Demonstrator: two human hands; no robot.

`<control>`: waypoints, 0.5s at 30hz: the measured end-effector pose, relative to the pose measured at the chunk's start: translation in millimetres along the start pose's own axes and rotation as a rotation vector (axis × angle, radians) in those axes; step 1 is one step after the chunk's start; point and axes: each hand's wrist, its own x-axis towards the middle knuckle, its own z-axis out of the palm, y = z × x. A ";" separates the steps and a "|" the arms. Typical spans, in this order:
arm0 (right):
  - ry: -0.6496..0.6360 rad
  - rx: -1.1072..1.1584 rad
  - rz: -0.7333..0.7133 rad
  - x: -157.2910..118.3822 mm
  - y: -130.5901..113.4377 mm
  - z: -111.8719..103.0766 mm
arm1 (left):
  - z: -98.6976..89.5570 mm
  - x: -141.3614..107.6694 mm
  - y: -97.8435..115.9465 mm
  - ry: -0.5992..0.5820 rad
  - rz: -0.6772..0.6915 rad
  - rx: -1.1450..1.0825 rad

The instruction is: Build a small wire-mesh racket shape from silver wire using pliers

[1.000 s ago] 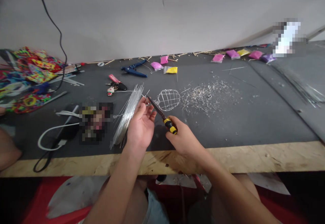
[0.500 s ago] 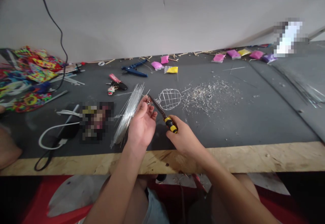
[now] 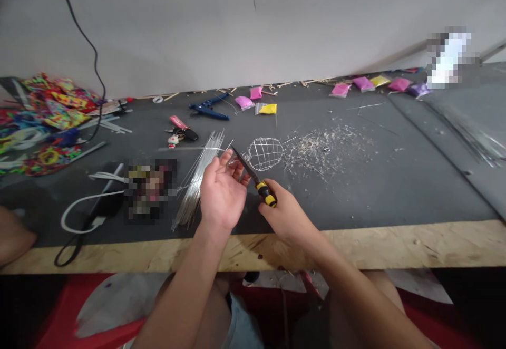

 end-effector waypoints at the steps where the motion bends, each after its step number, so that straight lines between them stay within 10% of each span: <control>1: 0.003 0.003 0.003 0.1 0.0 0.0 | 1.1 -0.4 0.4 -0.010 -0.011 -0.008; 15: -0.001 0.104 0.013 1.0 4.4 -0.9 | -0.5 -5.3 -7.3 -0.106 -0.012 0.067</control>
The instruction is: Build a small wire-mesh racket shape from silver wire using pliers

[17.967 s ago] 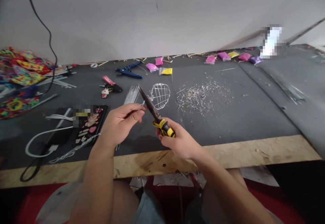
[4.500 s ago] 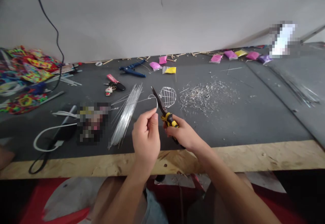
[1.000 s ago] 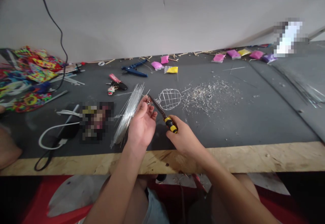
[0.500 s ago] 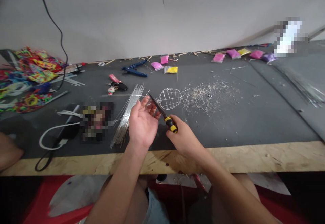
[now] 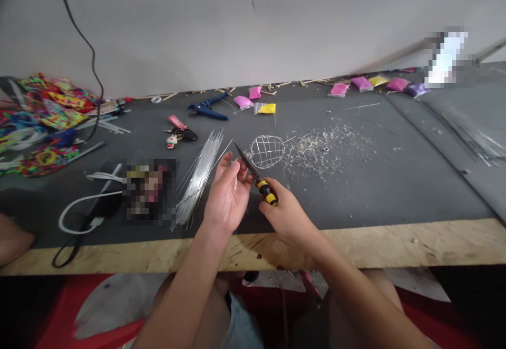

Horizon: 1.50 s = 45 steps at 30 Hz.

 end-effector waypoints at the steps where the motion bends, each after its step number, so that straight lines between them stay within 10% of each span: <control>1: -0.009 0.016 -0.004 -0.4 -0.2 -0.3 | -0.5 0.2 -1.1 0.003 0.002 0.022; 16: -0.197 0.230 0.025 -11.3 -6.6 -12.6 | -17.5 2.2 12.5 -0.106 -0.026 0.712; 23: -0.328 0.256 0.062 -18.6 -5.3 -19.8 | -33.8 10.0 38.9 -0.173 0.170 1.172; 31: -0.327 -0.019 0.059 -22.9 -8.8 -32.5 | -39.6 7.9 65.3 -0.187 0.360 1.440; 45: -0.195 -0.466 -0.004 -13.9 -6.6 -33.7 | -17.8 -12.1 92.7 0.000 0.166 1.625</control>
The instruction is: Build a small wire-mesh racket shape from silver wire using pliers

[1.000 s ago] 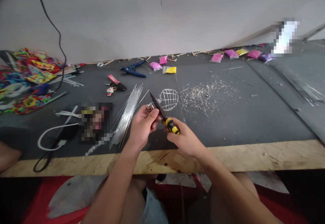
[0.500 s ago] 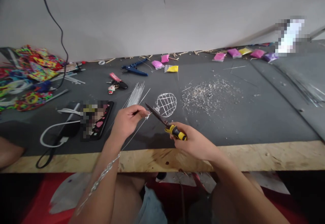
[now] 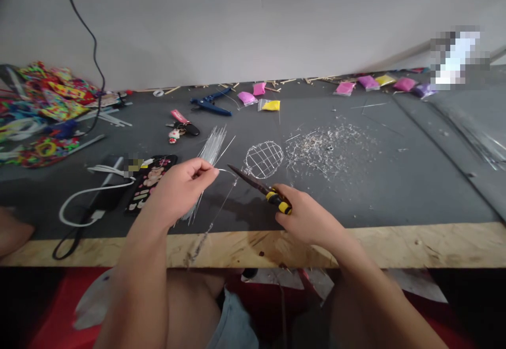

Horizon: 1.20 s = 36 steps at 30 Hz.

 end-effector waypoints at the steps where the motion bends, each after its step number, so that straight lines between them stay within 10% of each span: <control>1: 0.016 -0.002 0.006 0.9 -0.3 1.2 | 0.0 -4.2 5.6 0.021 0.000 -0.013; 9: 0.168 0.156 0.003 10.2 -2.7 15.0 | 39.1 -27.7 48.4 0.204 0.067 -0.219; 19: 0.162 0.498 -0.014 12.0 -8.2 20.1 | 100.3 -29.5 32.9 0.196 0.081 -0.602; 36: -0.043 0.568 -0.021 -2.8 -5.1 3.8 | 82.7 -8.6 -8.6 0.082 0.178 -0.394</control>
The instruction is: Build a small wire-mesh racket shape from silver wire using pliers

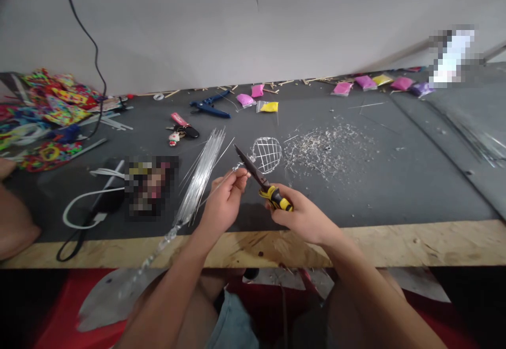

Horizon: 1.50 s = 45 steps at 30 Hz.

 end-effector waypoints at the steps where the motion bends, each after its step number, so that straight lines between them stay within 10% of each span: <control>1: -0.013 0.005 0.015 -1.0 0.7 -1.6 | -4.1 2.5 -0.6 0.006 -0.001 0.009; 21: 0.007 -0.605 0.066 0.1 -5.2 -3.3 | -67.1 15.2 18.0 -0.174 0.113 0.796; 29: 0.127 -0.567 0.030 4.9 -1.0 11.5 | -35.5 -1.2 49.4 0.079 0.045 0.944; 45: 0.143 0.093 -0.035 2.9 -0.7 26.3 | 32.6 -18.9 27.5 0.345 0.246 0.308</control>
